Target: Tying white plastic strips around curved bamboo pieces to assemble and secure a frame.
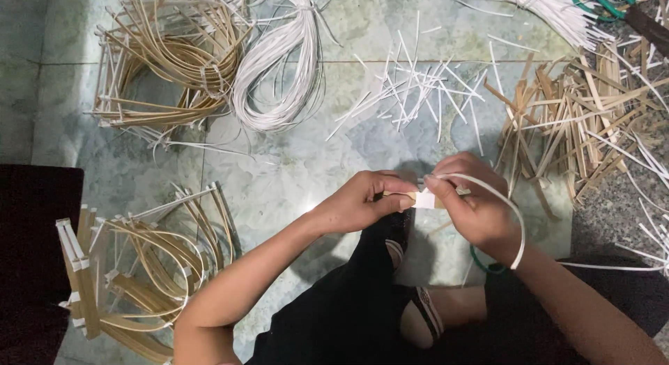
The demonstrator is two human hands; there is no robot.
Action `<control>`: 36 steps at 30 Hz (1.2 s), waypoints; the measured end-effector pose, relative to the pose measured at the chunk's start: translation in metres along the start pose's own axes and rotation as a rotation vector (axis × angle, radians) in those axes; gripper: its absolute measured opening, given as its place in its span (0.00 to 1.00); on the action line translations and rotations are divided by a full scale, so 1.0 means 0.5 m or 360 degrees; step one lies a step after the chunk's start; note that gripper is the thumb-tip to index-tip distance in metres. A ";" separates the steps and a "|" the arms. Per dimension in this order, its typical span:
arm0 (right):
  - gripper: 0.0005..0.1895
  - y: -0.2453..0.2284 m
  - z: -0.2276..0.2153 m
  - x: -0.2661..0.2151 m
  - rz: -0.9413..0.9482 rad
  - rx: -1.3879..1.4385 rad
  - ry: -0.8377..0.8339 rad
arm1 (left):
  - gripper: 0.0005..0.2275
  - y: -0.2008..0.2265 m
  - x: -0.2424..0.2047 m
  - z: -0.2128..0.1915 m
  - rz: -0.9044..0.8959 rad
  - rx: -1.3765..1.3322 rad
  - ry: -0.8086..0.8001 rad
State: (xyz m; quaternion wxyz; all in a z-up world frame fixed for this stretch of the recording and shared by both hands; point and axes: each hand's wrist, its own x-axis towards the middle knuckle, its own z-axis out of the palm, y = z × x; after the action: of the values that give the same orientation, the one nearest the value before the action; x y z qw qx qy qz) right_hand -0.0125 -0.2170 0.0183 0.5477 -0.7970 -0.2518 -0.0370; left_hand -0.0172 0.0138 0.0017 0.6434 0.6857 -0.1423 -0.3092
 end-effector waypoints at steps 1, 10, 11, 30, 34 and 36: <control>0.01 0.002 -0.001 0.000 0.0004 0.0001 0.0004 | 0.11 0.005 -0.003 0.003 -0.0004 0.0001 -0.0004; 0.03 0.051 0.004 -0.033 0.0249 0.0282 0.0153 | 0.12 0.004 -0.008 0.014 0.0124 0.0242 0.0193; 0.01 0.069 0.002 -0.036 0.0248 0.0369 0.0289 | 0.12 0.006 -0.011 0.015 0.0116 0.0237 0.0188; 0.08 0.256 -0.059 0.024 -0.0123 -0.0654 0.0462 | 0.13 -0.018 -0.003 0.013 -0.0019 0.0282 0.0351; 0.06 0.201 -0.053 0.024 0.0848 0.0132 0.0065 | 0.13 -0.019 0.007 0.017 -0.0181 0.0226 0.0410; 0.05 0.212 -0.016 0.005 0.0722 0.0908 -0.0130 | 0.13 -0.033 -0.002 0.010 0.0219 0.0519 0.0394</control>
State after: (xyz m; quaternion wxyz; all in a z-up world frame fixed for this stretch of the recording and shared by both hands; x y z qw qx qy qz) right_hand 0.0381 -0.2520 -0.0683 0.7316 -0.6487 -0.0906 0.1890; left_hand -0.0245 0.0124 -0.0140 0.5561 0.8021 -0.1570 -0.1509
